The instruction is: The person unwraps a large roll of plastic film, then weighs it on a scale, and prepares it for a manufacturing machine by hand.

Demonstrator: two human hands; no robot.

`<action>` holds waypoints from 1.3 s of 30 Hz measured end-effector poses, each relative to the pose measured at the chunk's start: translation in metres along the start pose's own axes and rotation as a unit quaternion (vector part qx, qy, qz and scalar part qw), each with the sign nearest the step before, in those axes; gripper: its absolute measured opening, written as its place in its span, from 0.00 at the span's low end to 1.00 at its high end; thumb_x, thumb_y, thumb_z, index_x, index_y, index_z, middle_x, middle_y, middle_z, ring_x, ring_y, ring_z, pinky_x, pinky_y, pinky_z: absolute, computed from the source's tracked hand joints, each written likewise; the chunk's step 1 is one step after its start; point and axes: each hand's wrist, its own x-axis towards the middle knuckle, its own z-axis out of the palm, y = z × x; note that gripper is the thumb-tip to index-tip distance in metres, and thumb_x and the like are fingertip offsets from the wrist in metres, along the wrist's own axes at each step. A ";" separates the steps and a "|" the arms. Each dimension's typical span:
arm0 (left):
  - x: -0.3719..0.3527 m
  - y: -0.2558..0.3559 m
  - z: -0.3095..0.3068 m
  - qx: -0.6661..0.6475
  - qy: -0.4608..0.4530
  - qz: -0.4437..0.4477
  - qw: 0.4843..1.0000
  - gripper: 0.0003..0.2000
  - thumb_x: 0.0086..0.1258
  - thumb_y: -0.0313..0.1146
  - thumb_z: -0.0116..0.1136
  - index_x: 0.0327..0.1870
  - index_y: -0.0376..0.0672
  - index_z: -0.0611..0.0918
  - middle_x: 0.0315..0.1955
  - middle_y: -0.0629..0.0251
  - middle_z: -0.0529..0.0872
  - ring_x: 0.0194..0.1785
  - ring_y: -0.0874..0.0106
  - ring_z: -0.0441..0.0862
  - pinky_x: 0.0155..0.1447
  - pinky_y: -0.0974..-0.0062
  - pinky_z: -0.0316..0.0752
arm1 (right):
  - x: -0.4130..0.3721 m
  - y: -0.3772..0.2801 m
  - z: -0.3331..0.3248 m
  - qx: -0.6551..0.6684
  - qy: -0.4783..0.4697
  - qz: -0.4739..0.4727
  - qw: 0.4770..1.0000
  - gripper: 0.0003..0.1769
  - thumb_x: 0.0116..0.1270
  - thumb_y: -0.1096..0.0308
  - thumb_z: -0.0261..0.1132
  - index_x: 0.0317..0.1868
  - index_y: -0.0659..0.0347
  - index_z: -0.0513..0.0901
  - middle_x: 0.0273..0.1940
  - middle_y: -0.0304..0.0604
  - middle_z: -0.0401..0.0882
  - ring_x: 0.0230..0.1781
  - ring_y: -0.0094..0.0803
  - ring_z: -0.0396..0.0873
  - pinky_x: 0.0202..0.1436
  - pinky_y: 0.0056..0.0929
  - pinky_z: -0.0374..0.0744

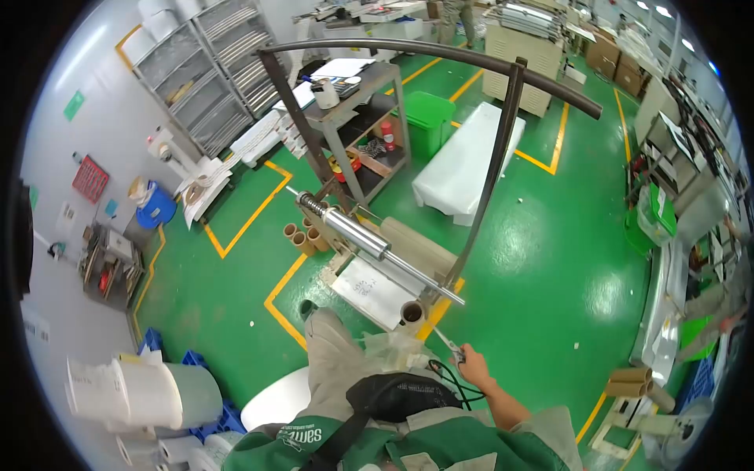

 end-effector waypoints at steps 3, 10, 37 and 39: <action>0.058 0.024 -0.039 0.014 0.008 0.039 0.999 0.28 0.44 0.47 0.66 0.48 0.42 0.77 0.43 0.52 0.80 0.49 0.57 0.77 0.53 0.67 0.71 | 0.014 -0.012 0.015 0.004 0.066 0.076 0.995 0.20 0.55 0.57 0.64 0.37 0.63 0.68 0.26 0.55 0.76 0.28 0.52 0.77 0.30 0.42 0.72; 0.274 0.134 -0.205 -0.012 0.030 0.162 0.986 0.28 0.50 0.45 0.62 0.52 0.41 0.74 0.42 0.52 0.81 0.49 0.57 0.76 0.53 0.65 0.70 | 0.056 -0.030 0.107 0.315 0.366 0.302 0.822 0.17 0.63 0.53 0.58 0.35 0.58 0.67 0.14 0.42 0.68 0.10 0.28 0.67 0.13 0.27 0.64; 0.599 0.613 -0.398 0.486 -0.128 0.489 0.713 0.33 0.47 0.38 0.63 0.56 0.39 0.67 0.50 0.48 0.73 0.54 0.54 0.71 0.56 0.63 0.67 | 0.388 -0.178 0.221 0.521 0.707 0.368 0.306 0.31 0.47 0.75 0.66 0.51 0.70 0.63 0.43 0.53 0.73 0.37 0.37 0.75 0.37 0.33 0.74; 0.578 0.620 -0.392 0.517 -0.108 0.455 0.717 0.28 0.48 0.44 0.62 0.50 0.40 0.73 0.42 0.51 0.79 0.48 0.56 0.76 0.51 0.65 0.71 | 0.386 -0.205 0.200 0.495 0.722 0.375 0.306 0.21 0.45 0.75 0.67 0.42 0.69 0.71 0.34 0.48 0.76 0.30 0.36 0.76 0.31 0.34 0.74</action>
